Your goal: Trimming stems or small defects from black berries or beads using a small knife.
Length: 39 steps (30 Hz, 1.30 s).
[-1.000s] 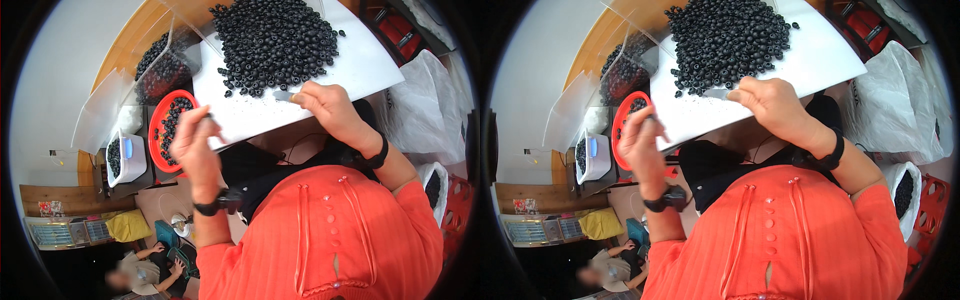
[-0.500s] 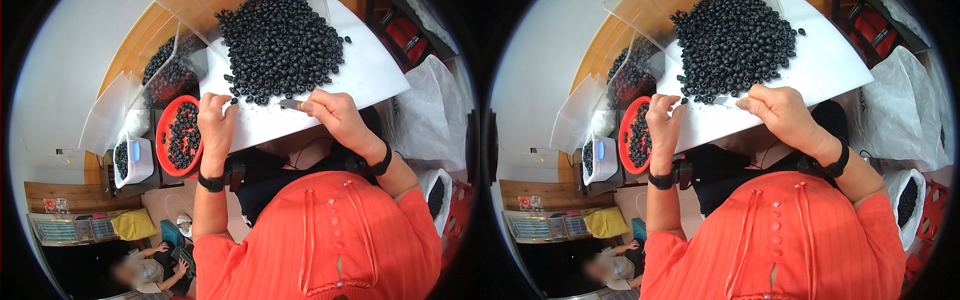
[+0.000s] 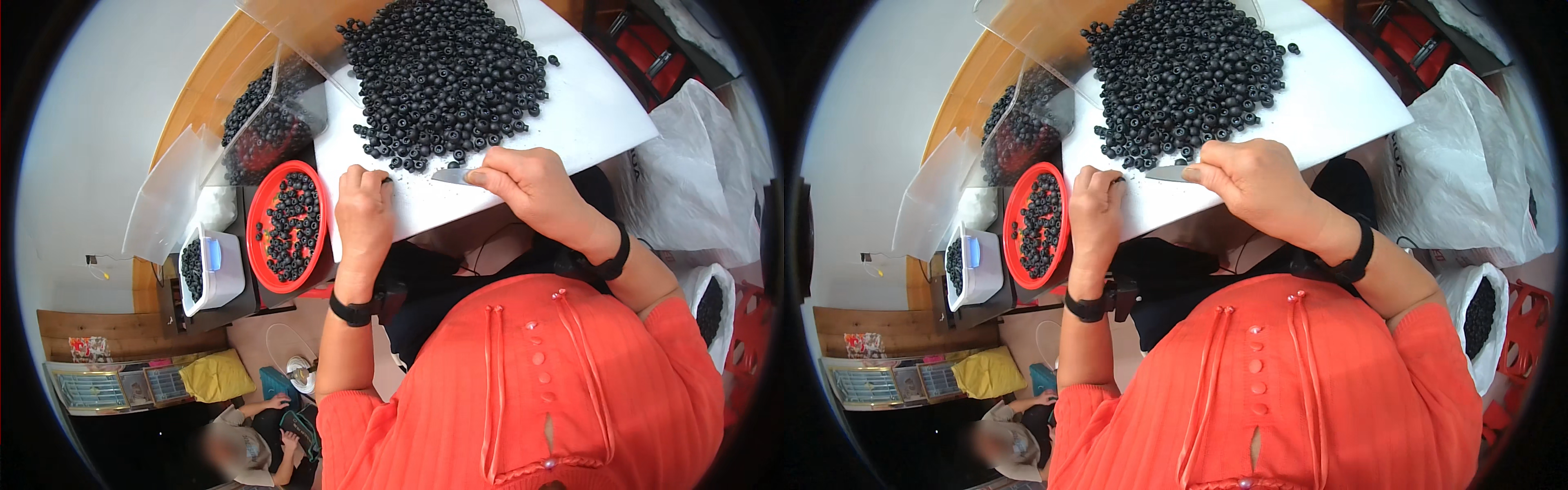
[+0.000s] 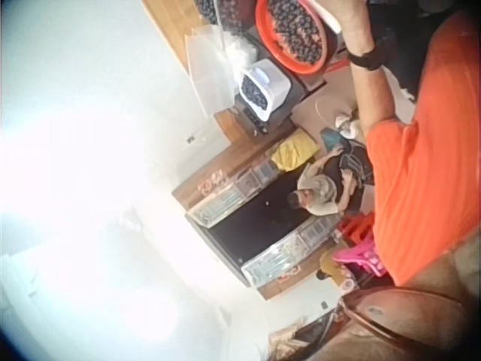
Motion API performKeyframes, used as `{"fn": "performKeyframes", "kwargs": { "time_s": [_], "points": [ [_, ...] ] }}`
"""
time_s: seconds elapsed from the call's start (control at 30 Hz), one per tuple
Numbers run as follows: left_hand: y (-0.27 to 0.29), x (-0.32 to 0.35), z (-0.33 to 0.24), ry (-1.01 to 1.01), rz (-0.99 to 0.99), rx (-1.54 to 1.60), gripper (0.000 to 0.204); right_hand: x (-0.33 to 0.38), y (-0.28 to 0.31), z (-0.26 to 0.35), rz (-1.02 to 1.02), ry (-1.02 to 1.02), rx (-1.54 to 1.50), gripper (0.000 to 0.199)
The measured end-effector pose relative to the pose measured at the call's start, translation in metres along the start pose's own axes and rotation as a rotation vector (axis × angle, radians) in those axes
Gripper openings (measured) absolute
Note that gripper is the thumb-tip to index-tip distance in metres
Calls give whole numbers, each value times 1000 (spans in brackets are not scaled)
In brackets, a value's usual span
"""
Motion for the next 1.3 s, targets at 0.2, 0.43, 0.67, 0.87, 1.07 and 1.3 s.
{"fn": "performKeyframes", "kwargs": {
  "time_s": [0.2,0.43,0.67,0.87,1.07,1.3],
  "points": [
    [4,2,-2,179,-93,477,12,-3,-3,2,-30,-13,5,28],
    [-12,12,-20,479,-124,1436,21,-3,-8,6,-46,-29,98,31],
    [-26,13,-31,483,-106,1683,23,-3,-6,4,-40,-65,131,28],
    [-30,11,-34,510,-148,1671,25,-4,-7,4,-35,-58,176,29],
    [-31,13,-35,498,-125,1660,31,-5,-9,1,-35,-43,196,28],
    [-30,12,-35,438,-127,1613,36,-5,-9,5,-31,-29,228,28]
  ]
}}
Point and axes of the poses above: each hand's wrist, its own x-axis away from the middle knuckle, its own y-axis out of the back of the hand, z = x × y, the point moved 5 cm from there along -x, towards the middle knuckle, and after that the axes turned 7 degrees about -y, right-handed, at the moved point
